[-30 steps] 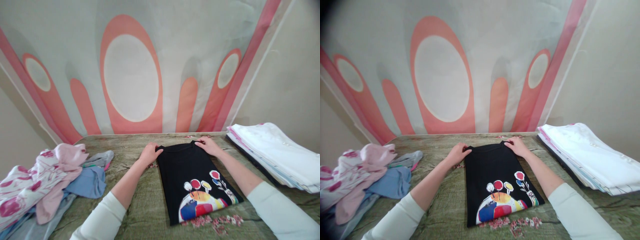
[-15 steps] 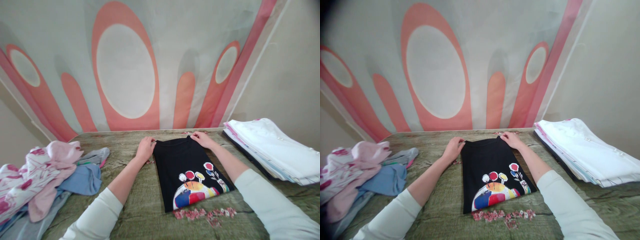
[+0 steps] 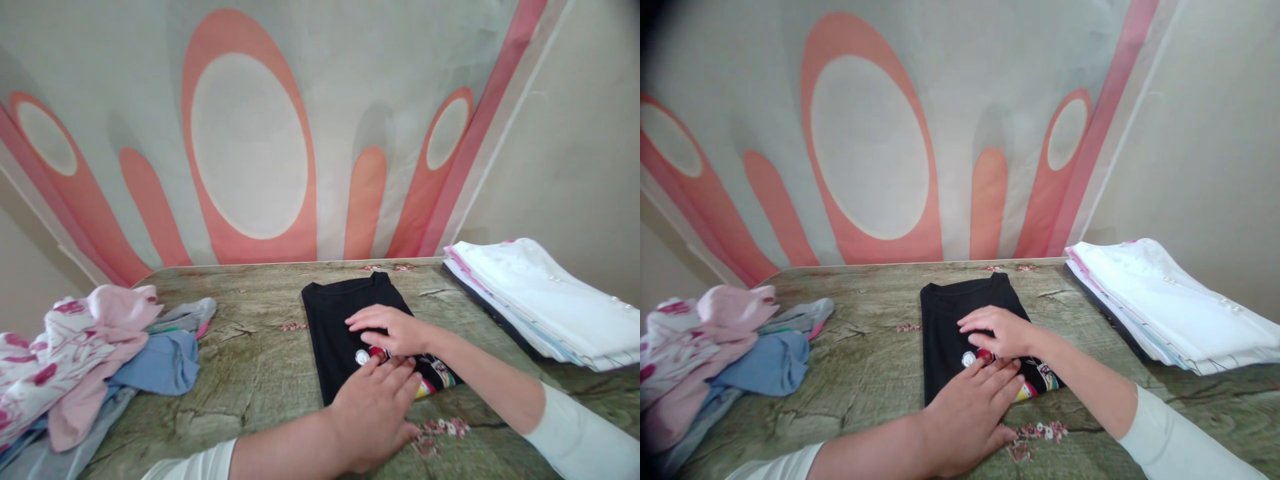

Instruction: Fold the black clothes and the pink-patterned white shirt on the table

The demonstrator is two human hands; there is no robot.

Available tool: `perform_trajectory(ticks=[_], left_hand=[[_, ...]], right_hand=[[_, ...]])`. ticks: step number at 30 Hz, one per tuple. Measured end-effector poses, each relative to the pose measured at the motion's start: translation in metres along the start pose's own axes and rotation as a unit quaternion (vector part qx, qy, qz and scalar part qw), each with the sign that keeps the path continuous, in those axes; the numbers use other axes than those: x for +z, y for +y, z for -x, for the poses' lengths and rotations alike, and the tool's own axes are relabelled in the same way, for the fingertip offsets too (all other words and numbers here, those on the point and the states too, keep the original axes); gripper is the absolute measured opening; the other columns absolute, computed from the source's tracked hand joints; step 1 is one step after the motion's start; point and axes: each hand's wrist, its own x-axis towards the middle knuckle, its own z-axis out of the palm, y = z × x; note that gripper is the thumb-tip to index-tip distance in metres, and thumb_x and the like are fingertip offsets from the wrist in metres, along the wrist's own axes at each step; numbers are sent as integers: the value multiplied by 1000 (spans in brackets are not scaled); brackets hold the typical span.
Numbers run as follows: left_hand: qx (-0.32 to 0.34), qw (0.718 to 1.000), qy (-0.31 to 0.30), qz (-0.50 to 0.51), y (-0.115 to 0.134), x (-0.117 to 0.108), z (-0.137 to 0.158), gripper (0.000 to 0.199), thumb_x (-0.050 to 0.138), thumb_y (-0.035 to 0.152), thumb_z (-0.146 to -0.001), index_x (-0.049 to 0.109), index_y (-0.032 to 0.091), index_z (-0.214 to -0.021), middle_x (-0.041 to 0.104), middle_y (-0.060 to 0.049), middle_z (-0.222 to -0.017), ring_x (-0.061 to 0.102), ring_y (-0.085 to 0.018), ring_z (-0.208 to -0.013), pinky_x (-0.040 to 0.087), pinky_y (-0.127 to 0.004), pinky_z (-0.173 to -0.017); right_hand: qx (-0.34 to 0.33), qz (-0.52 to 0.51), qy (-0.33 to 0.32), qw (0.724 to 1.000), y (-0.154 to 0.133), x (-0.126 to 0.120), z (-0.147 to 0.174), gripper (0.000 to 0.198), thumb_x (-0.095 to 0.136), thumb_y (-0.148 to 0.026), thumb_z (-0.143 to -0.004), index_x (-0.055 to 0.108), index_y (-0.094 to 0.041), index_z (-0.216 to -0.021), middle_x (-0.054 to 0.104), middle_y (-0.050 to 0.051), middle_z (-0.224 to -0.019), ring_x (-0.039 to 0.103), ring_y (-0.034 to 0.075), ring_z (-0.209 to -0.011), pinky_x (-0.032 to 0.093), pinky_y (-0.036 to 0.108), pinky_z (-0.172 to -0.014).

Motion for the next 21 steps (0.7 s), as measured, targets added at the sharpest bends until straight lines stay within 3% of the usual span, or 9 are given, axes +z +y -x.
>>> perform_trajectory(ticks=[2, 4, 8, 12, 16, 18, 21], left_hand=[[6, 1000, -3, -3, -5, 1, -1, 51, 26, 41, -95, 32, 13, -137, 35, -9, -142, 27, -20, -132, 19, -35, -108], [12, 1000, -2, 0, -8, 1, -2, 48, 26, 37, -96, 32, 14, -137, 34, -9, -142, 28, -20, -132, 19, -35, -108], [19, 1000, -3, 7, -9, 3, -1, 47, 27, 31, -95, 29, 13, -139, 28, -9, -145, 23, -20, -134, 17, -36, -109], [30, 999, -13, 3, -9, 3, 1, 53, 37, 31, -91, 26, 12, -140, 23, -10, -147, 20, -21, -135, 18, -37, -109], [29, 1000, -5, -8, -8, 1, 3, 51, 37, 26, -91, 27, 12, -139, 26, -11, -146, 23, -20, -134, 22, -35, -109], [-7, 1000, 11, -27, -6, 1, 5, 50, 35, 22, -91, 28, 11, -139, 26, -13, -146, 24, -22, -133, 26, -36, -107], [-115, 990, 19, -76, -5, 7, 11, 49, 36, 18, -90, 31, 11, -138, 26, -15, -145, 27, -27, -132, 32, -41, -104]], right_hand=[[-11, -5, -60, 998, -13, 11, 4, 38, 45, -31, -89, 51, -29, -126, 49, 1, -133, 39, 19, -125, 27, 41, -105], [9, 18, -74, 997, -9, 12, 8, 44, 43, -35, -90, 40, -30, -134, 38, 0, -141, 28, 19, -132, 17, 44, -110], [98, 114, -21, 988, 40, -3, 13, 55, 43, -46, -88, 29, -32, -139, 26, -1, -146, 17, 21, -135, 3, 47, -111], [207, 149, 45, 966, 95, -13, 18, 55, 35, -52, -89, 27, -33, -140, 25, 0, -147, 17, 23, -135, 10, 48, -110], [244, 162, 124, 948, 120, -9, 23, 60, 31, -55, -89, 23, -29, -142, 20, 1, -148, 19, 24, -135, 17, 48, -110], [249, 159, 168, 941, 123, -6, 27, 60, 29, -54, -90, 23, -26, -143, 21, 3, -148, 20, 23, -135, 18, 46, -111], [264, 143, 220, 928, 121, -4, 35, 60, 26, -54, -91, 27, -22, -141, 29, 5, -145, 24, 22, -133, 19, 43, -111]])
